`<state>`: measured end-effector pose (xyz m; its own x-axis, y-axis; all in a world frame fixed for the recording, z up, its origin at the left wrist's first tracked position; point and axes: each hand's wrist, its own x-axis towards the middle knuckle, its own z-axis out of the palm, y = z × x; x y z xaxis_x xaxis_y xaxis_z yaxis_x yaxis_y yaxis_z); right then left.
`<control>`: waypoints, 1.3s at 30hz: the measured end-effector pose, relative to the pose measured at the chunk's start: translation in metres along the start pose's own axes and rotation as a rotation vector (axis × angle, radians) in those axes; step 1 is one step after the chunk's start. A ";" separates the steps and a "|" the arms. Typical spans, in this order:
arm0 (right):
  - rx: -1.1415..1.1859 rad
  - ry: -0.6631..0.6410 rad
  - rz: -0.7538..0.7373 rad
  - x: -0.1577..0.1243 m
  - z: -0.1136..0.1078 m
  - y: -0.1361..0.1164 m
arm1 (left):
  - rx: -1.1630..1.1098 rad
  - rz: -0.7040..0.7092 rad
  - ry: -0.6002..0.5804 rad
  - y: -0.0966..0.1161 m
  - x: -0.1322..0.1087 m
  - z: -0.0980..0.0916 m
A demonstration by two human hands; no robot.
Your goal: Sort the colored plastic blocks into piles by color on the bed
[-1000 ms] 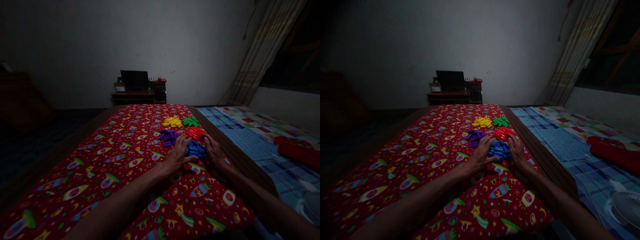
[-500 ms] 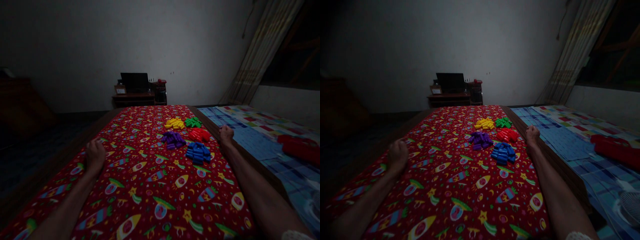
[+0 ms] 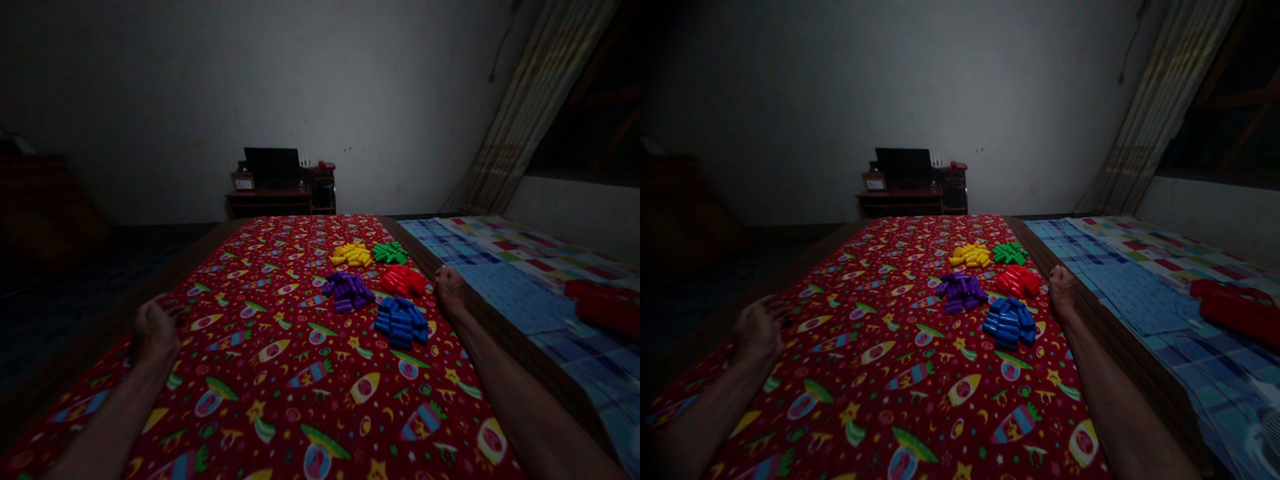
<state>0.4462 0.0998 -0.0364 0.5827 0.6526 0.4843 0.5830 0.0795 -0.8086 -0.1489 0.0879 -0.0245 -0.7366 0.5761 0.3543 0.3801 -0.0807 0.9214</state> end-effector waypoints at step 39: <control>-0.067 -0.056 -0.072 -0.002 0.001 -0.004 | -0.189 -0.292 0.030 0.021 -0.006 -0.005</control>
<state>0.4423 0.0991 -0.0346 0.5064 0.6880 0.5198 0.6600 0.0787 -0.7471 -0.1389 0.0784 -0.0063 -0.8164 0.5728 0.0734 0.0429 -0.0666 0.9969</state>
